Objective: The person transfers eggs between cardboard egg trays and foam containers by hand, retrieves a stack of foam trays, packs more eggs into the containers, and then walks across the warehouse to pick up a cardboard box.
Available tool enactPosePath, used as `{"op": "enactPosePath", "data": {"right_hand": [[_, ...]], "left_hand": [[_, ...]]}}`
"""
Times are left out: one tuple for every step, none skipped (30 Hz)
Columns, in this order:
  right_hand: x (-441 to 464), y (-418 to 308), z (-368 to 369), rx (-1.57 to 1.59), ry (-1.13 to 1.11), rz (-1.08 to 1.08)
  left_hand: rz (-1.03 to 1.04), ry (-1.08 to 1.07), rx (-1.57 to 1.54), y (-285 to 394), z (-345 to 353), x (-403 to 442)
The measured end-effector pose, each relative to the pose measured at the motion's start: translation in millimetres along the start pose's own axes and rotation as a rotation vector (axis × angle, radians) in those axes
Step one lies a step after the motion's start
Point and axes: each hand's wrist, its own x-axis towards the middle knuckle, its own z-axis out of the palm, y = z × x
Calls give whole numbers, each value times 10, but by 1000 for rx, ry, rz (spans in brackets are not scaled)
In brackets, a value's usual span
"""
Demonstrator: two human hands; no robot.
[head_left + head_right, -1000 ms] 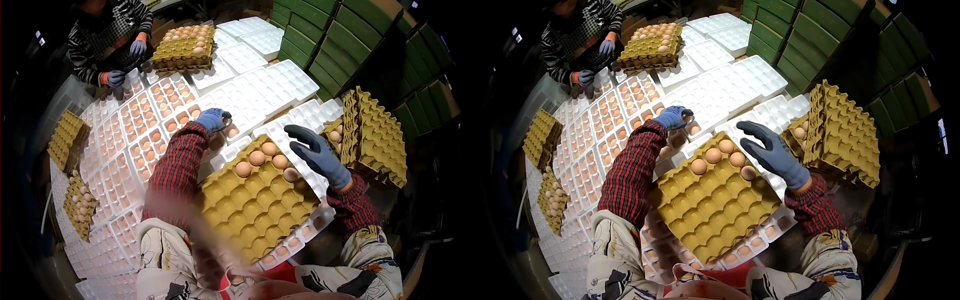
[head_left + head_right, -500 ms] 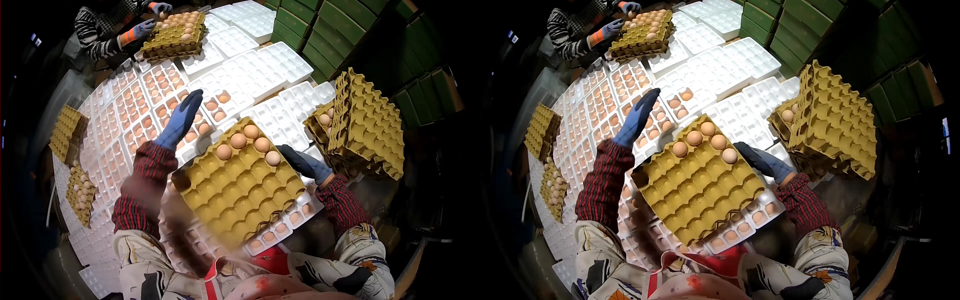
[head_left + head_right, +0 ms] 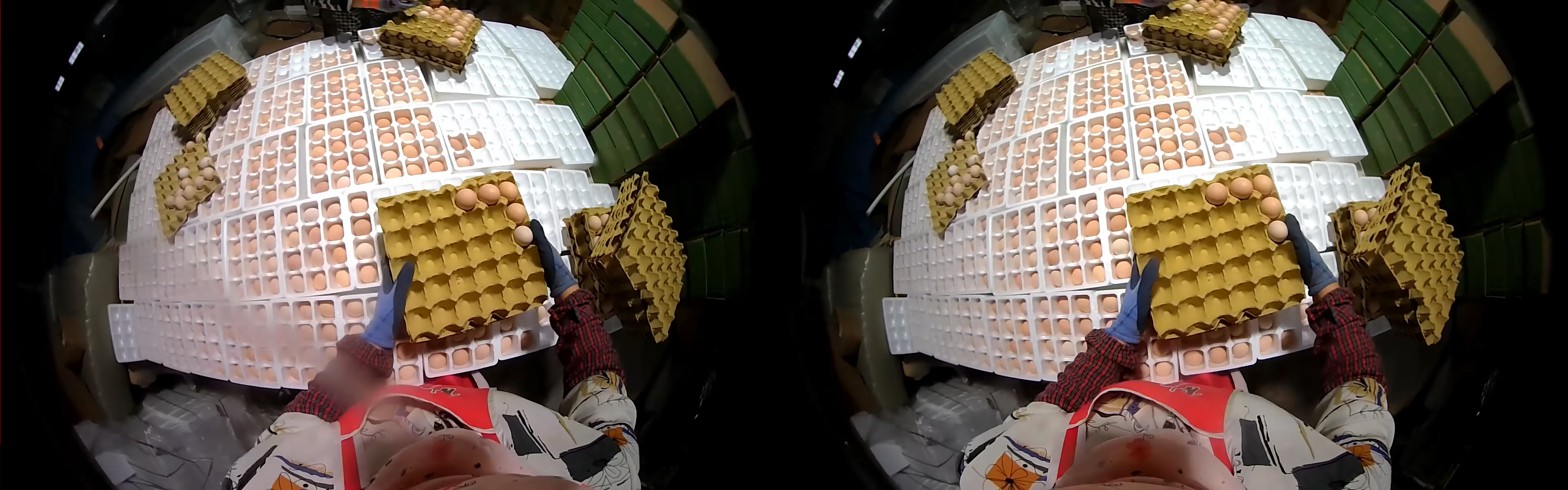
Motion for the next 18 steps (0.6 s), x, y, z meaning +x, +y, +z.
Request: {"op": "enactPosePath", "data": {"right_hand": [[-48,-25,38,-36,18,-33],[-97,-46,89,-62,34,-75],[-170,-78,154,-83,43,-121],[-244,-98,257,-88,47,-165],[-331,-126,376,-91,52,-230],[-420,-164,503,-93,57,-295],[-541,-219,665,-25,27,-262],[-662,-274,827,43,-1,-227],[-640,-171,949,22,4,-275],[-617,-67,1071,1,9,-324],[-565,65,1230,95,1,-259],[-489,252,1408,173,-49,-219],[-360,528,1606,254,-95,-179],[-98,943,1813,238,-92,-289],[-126,1006,2139,224,-143,-259],[137,1447,2344,164,-127,-299],[-76,1324,2652,-80,-24,-345],[-190,1192,2910,59,-94,-295]], "left_hand": [[-20,-4,-69,-1,-2,-28],[-38,-40,-125,28,-39,-36],[-59,-82,-182,66,-79,-38],[-71,-87,-194,88,-142,-78],[-59,-83,-195,114,-207,-119],[-21,-60,-143,187,-241,-195],[12,-37,-88,280,-263,-302],[80,-11,17,432,-339,-402],[145,23,123,592,-410,-503],[143,39,222,817,-524,-575],[109,71,289,1045,-674,-702],[72,101,355,1274,-824,-826],[112,138,416,1376,-1148,-927],[151,178,477,1480,-1472,-1023],[285,206,558,1460,-1889,-1090],[164,294,537,1610,-2101,-1186],[44,380,522,1725,-2265,-1237],[107,261,674,1748,-2411,-1301]]}}
